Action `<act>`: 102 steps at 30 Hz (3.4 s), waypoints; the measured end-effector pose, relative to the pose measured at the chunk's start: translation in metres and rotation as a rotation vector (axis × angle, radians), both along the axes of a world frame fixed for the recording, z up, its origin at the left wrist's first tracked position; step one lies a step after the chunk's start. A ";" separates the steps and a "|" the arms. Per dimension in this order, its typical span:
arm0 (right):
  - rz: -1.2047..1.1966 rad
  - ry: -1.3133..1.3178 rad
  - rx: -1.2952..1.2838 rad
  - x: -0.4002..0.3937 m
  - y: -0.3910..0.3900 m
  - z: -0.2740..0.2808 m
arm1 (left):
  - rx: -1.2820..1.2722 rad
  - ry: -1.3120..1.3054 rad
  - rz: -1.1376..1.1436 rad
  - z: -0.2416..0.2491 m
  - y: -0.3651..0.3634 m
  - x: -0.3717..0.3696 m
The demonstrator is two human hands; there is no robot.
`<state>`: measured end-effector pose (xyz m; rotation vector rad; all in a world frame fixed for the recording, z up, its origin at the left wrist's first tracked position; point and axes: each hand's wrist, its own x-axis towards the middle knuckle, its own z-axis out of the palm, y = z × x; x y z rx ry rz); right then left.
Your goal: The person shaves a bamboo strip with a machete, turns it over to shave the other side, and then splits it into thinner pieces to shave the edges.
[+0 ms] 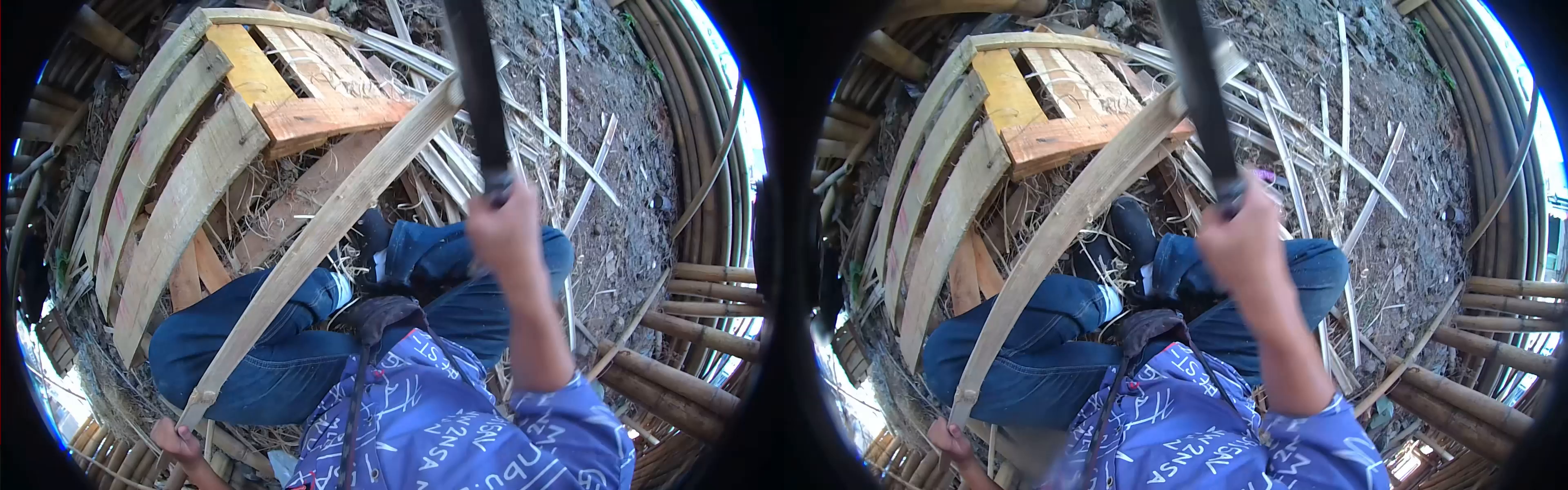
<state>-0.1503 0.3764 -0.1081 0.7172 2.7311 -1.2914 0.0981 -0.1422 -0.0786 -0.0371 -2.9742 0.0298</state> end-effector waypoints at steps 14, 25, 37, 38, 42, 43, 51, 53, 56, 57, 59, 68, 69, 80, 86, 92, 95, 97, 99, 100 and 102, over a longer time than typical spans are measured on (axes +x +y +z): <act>0.254 0.071 -0.152 0.045 -0.053 -0.011 | 0.025 -0.025 0.074 0.001 0.002 0.016; 0.118 0.087 -0.148 0.034 -0.038 -0.013 | 0.034 -0.012 0.042 0.005 0.017 0.003; 0.200 0.042 -0.202 0.038 -0.047 -0.007 | 0.013 -0.011 0.051 0.001 0.011 0.009; 0.195 0.041 -0.207 0.039 -0.043 -0.009 | -0.002 -0.017 0.056 0.001 0.008 0.013; 0.270 0.202 0.046 0.024 -0.003 -0.006 | -0.008 -0.012 0.019 0.001 0.007 0.004; 0.209 0.302 0.192 0.011 0.007 -0.005 | 0.010 -0.005 0.001 -0.001 0.007 0.001; 0.513 -0.018 -0.112 0.053 -0.054 -0.018 | -0.027 -0.012 0.032 0.004 0.010 0.010; 0.435 0.062 0.032 0.034 -0.033 -0.014 | -0.013 -0.026 0.034 0.008 0.019 0.002; 0.126 0.098 0.026 0.012 -0.024 -0.004 | -0.004 0.003 0.030 0.004 0.021 -0.003; 0.046 0.093 -0.057 0.012 -0.037 -0.001 | 0.002 0.012 0.033 0.003 0.022 -0.002; 0.126 0.085 -0.151 0.033 -0.058 -0.016 | 0.006 -0.004 0.052 0.005 0.022 -0.001; 0.070 0.086 -0.207 0.025 -0.050 -0.003 | 0.018 0.016 0.065 0.003 0.032 -0.007; 0.099 0.156 -0.256 0.036 -0.065 -0.014 | 0.029 0.013 0.069 0.003 0.033 -0.006; 0.260 0.039 -0.157 0.050 -0.068 0.000 | 0.102 -0.006 0.064 0.012 0.053 -0.016; 0.406 0.064 0.038 0.048 -0.041 -0.008 | 0.101 -0.047 0.025 0.018 0.076 -0.032; 0.410 -0.054 -0.187 0.075 -0.077 -0.016 | 0.006 -0.052 0.032 0.033 0.087 -0.047; 0.511 0.026 -0.016 0.070 -0.060 -0.016 | 0.028 -0.060 -0.013 0.026 0.085 -0.045; 0.361 0.120 0.013 0.053 -0.037 -0.022 | 0.079 -0.078 -0.003 0.021 0.093 -0.051; 0.141 -0.004 -0.156 0.045 -0.046 -0.012 | 0.095 -0.015 -0.028 0.021 0.100 -0.058; 0.193 0.078 -0.203 0.052 -0.058 -0.016 | 0.097 -0.046 0.001 0.025 0.102 -0.059; 0.247 0.014 -0.310 0.073 -0.083 -0.020 | 0.076 -0.052 0.016 0.030 0.104 -0.057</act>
